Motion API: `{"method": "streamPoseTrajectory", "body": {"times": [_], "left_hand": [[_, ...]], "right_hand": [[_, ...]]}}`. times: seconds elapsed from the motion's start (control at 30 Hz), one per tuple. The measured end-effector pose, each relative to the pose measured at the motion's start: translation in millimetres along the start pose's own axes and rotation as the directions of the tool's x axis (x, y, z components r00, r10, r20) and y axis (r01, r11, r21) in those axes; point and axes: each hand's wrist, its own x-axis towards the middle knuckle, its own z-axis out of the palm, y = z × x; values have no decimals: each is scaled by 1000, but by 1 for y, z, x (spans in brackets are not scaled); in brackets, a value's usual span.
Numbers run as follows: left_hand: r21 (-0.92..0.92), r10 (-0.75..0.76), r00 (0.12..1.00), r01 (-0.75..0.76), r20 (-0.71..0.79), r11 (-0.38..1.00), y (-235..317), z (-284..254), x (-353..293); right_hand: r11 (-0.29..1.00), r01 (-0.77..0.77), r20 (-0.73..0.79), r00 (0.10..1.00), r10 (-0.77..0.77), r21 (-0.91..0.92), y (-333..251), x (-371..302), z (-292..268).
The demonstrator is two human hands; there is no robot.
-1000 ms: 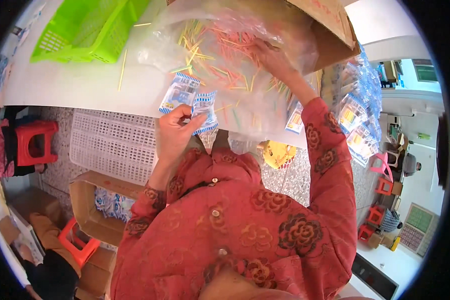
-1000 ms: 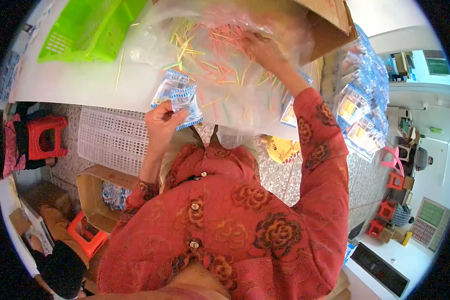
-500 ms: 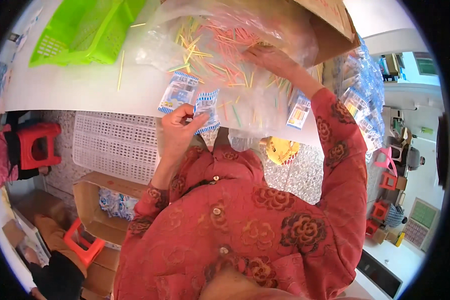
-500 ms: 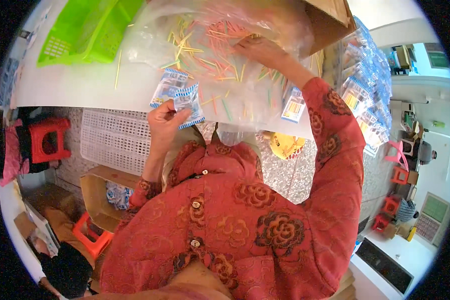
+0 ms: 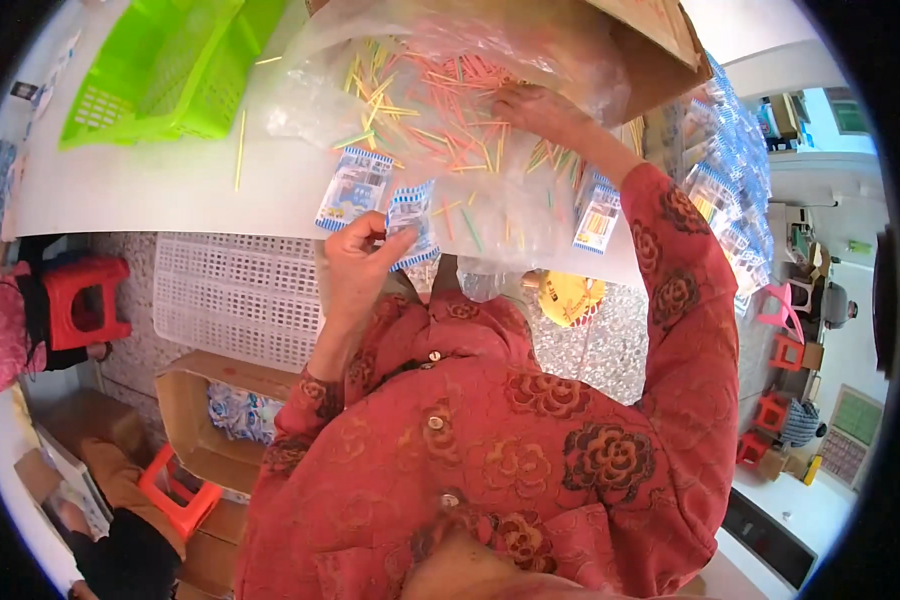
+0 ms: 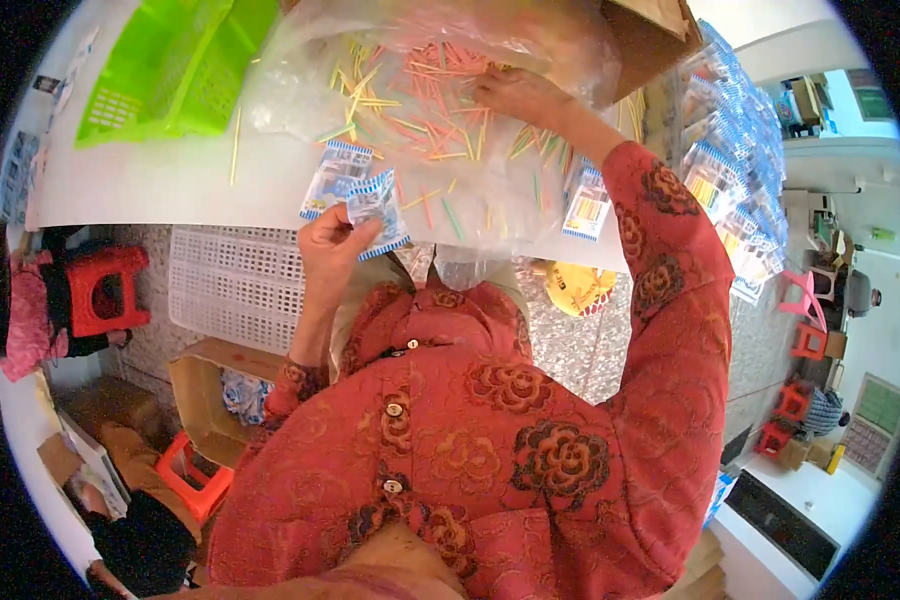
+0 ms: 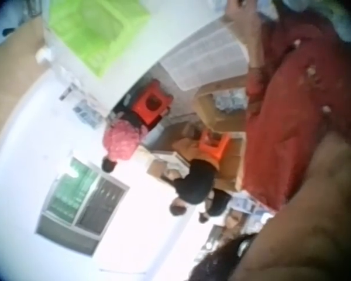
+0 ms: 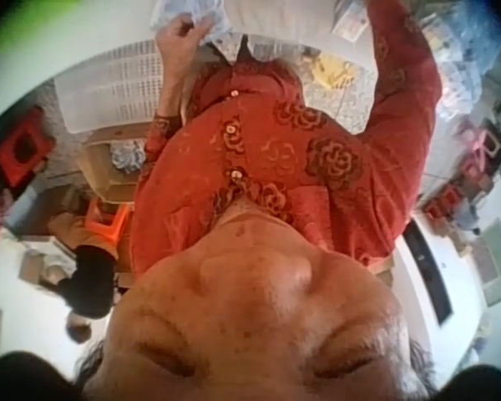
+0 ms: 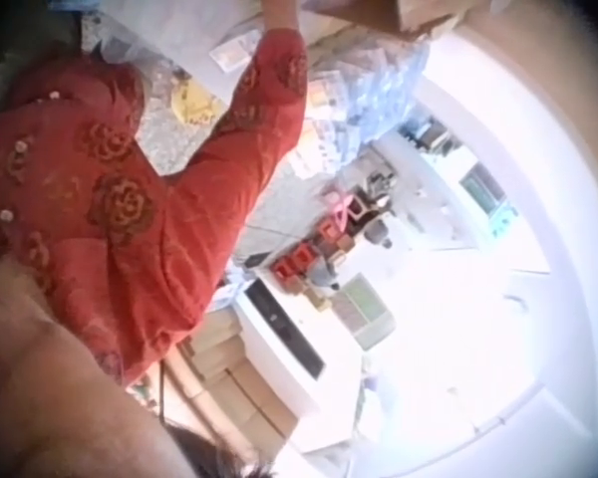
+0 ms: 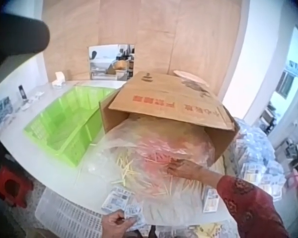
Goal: Package small plastic sticks into individual plastic bags.
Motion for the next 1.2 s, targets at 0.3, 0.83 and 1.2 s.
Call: {"method": "streamPoseTrajectory", "body": {"times": [0.3,0.83,1.2], "left_hand": [[-25,-43,999,43,8,999,3,2,0],[31,-15,1000,16,-7,999,-2,2,-1],[-16,-25,1000,25,4,1000,-5,1,0]], "right_hand": [[958,-168,-176,961,212,234,-1,-2,-7],[713,-101,-14,988,153,694,-6,5,-11],[749,-166,28,981,194,641,-22,8,-14]]}}
